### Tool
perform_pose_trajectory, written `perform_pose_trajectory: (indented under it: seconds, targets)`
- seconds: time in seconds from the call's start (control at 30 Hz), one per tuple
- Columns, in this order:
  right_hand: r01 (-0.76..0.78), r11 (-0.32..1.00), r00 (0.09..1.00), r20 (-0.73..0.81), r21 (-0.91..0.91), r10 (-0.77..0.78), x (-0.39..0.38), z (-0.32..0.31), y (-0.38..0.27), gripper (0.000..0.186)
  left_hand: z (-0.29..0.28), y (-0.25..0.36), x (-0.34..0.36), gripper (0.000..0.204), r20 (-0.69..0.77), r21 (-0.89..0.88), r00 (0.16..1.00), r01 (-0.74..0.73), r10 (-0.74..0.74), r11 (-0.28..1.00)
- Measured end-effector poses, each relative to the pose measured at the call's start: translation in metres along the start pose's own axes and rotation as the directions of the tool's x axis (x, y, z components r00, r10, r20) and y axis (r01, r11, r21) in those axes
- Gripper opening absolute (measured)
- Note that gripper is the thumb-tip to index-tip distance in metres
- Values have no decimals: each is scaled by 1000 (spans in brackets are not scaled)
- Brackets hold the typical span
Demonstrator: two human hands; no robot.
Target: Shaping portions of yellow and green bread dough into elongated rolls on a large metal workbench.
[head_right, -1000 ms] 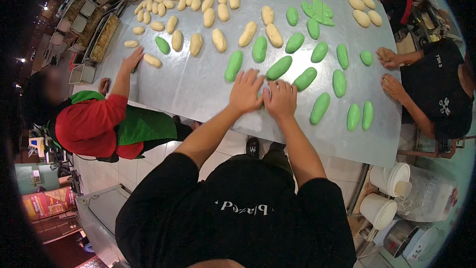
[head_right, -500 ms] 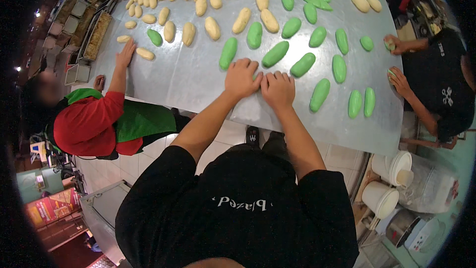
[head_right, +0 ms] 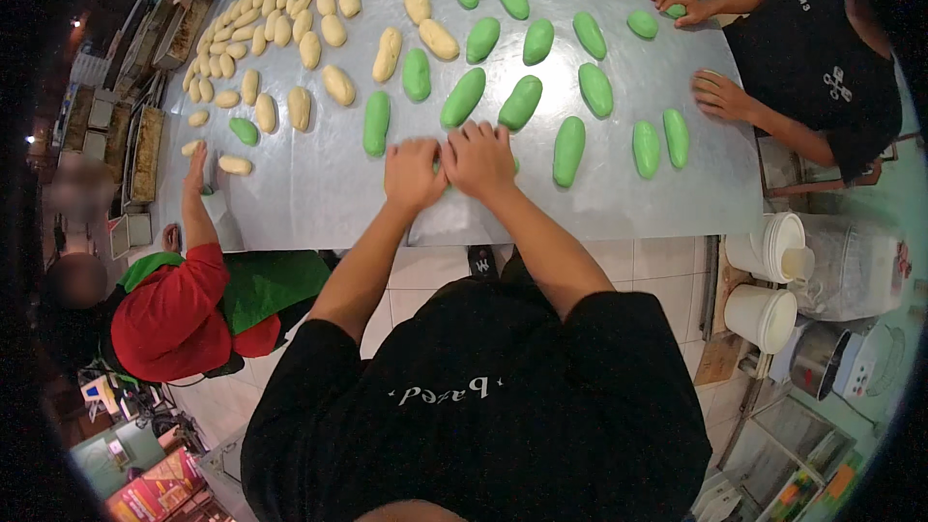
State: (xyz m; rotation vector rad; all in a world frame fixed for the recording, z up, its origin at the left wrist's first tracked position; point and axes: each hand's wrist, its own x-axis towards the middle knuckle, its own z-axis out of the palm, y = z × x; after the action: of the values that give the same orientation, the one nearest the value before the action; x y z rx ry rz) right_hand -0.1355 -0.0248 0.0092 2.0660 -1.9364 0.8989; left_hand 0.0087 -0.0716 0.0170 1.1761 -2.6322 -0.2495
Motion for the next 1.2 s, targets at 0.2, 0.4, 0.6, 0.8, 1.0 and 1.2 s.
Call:
perform_pose_trajectory:
  seconds: [0.2, 0.4, 0.6, 0.8, 1.0, 1.2]
  targets:
    - [0, 990, 1000, -12, 141, 2, -23, -18, -6, 19, 9, 9, -22, 34, -283, -34, 958, -55, 43, 998]
    - [92, 990, 996, -2, 104, -93, -70, -47, -20, 20, 2, 24, -77, 35, -250, 57, 957, -135, 145, 989]
    - [-101, 994, 990, 105, 48, 95, 1, -1, -3, 19, -4, 1, 4, 28, -178, 11, 984, -17, 19, 1000]
    - [78, 995, 996, -50, 66, -75, -58, -40, -18, 17, 6, 19, -66, 28, -283, 1, 955, -99, 95, 995]
    - [-22, 998, 992, 128, 62, 14, -57, -39, -16, 14, -12, 21, -67, 26, -20, -39, 1000, -11, 10, 999]
    - [-149, 989, 989, 0, 2, 149, -2, -2, -7, 17, -7, -2, 11, 32, -237, 15, 971, 19, -15, 1000]
